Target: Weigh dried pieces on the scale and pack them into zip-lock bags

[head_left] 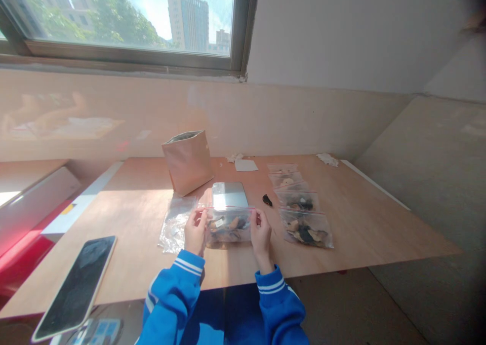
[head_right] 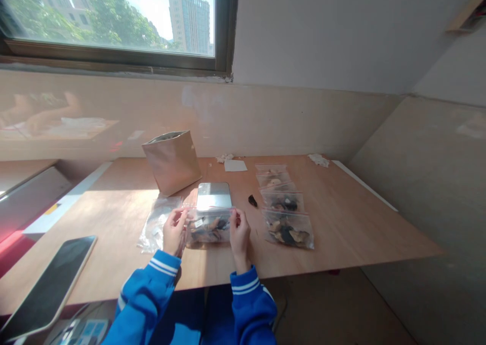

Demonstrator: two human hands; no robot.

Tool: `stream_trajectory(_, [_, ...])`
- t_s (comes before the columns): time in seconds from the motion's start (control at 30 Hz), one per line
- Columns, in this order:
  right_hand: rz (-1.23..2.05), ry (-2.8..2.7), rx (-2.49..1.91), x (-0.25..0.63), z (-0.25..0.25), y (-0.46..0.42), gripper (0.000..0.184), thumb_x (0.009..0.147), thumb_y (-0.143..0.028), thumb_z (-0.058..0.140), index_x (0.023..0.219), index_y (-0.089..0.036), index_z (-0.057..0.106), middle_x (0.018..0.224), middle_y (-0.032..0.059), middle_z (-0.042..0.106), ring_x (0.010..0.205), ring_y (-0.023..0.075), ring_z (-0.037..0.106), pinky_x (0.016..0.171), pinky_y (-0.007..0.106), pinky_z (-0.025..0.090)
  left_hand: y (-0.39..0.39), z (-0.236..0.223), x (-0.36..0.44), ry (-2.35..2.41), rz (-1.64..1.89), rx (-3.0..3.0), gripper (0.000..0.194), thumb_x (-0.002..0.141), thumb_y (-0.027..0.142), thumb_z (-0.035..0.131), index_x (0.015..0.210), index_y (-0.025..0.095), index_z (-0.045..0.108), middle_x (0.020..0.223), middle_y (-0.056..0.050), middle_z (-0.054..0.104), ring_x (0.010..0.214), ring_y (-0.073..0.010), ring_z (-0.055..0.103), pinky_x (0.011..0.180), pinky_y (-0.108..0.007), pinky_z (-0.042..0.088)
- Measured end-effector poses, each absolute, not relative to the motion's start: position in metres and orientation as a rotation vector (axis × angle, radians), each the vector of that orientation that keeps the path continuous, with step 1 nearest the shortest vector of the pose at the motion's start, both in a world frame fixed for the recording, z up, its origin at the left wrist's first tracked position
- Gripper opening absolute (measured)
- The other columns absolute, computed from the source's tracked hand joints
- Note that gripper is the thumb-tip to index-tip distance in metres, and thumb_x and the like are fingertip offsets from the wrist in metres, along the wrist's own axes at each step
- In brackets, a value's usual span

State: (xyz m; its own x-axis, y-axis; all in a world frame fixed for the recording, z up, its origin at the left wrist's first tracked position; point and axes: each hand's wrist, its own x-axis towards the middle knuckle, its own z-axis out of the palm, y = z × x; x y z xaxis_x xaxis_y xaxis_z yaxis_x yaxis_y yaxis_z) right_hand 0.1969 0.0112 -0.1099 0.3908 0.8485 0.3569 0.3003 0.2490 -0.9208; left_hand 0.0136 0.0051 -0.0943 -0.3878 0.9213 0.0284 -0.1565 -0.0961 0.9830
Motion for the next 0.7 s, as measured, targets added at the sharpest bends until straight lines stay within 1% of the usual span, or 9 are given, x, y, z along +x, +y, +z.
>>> stream_trajectory(0.1, [0.511,-1.131,-1.320,0.1956,-0.1103,0.0119,0.042,0.092,-0.055,0.046,0.092,-0.017,0.063,0.080,0.0086,0.070,0.070,0.0196,0.065,0.066,0.030,0.052,0.0047,-0.0940,0.0134,1.332,1.631,0.931,0.034,0.076,0.046,0.070,0.089,0.016,0.064,0.078,-0.003,0.067,0.067,-0.0124,0.063,0.051,-0.018,0.045])
stream_trajectory(0.23, [0.532,-1.132,-1.318,0.1943,-0.1077,0.0104,0.042,0.092,-0.055,0.046,0.091,-0.016,0.063,0.078,0.0074,0.069,0.069,0.0188,0.064,0.064,0.029,0.051,0.0053,-0.0948,0.0124,1.370,1.661,0.948,0.032,0.077,0.046,0.070,0.088,0.016,0.065,0.080,-0.003,0.067,0.068,-0.0118,0.063,0.055,-0.019,0.046])
stream_trajectory(0.43, [0.613,-1.140,-1.265,0.1938,-0.1055,0.0080,0.039,0.093,-0.053,0.043,0.093,-0.018,0.060,0.077,0.0050,0.066,0.068,0.0180,0.062,0.064,0.029,0.051,0.0043,-0.0912,0.0136,1.308,1.617,0.919,0.035,0.075,0.046,0.071,0.090,0.015,0.065,0.082,-0.005,0.070,0.072,-0.0146,0.066,0.059,-0.022,0.049])
stream_trajectory(0.57, [0.659,-1.173,-1.249,0.1930,-0.1071,0.0086,0.036,0.090,-0.053,0.051,0.095,-0.018,0.060,0.085,0.0060,0.067,0.077,0.0187,0.064,0.070,0.030,0.052,0.0032,-0.0869,0.0152,1.328,1.595,1.011,0.033,0.072,0.044,0.073,0.085,0.014,0.068,0.079,-0.006,0.070,0.072,-0.0160,0.066,0.066,-0.025,0.051])
stream_trajectory(0.63, [0.675,-1.175,-1.234,0.1929,-0.1073,0.0087,0.035,0.089,-0.052,0.052,0.095,-0.018,0.060,0.089,0.0070,0.068,0.081,0.0193,0.064,0.072,0.030,0.052,0.0038,-0.0881,0.0149,1.332,1.600,1.022,0.033,0.072,0.044,0.074,0.084,0.015,0.067,0.079,-0.006,0.070,0.072,-0.0162,0.066,0.068,-0.026,0.052])
stream_trajectory(0.7, [0.681,-1.176,-1.226,0.1930,-0.1068,0.0083,0.034,0.090,-0.051,0.052,0.097,-0.018,0.059,0.089,0.0070,0.067,0.082,0.0193,0.065,0.073,0.030,0.052,0.0048,-0.0909,0.0141,1.319,1.605,1.007,0.033,0.072,0.045,0.073,0.085,0.015,0.067,0.079,-0.005,0.070,0.072,-0.0163,0.066,0.067,-0.026,0.052])
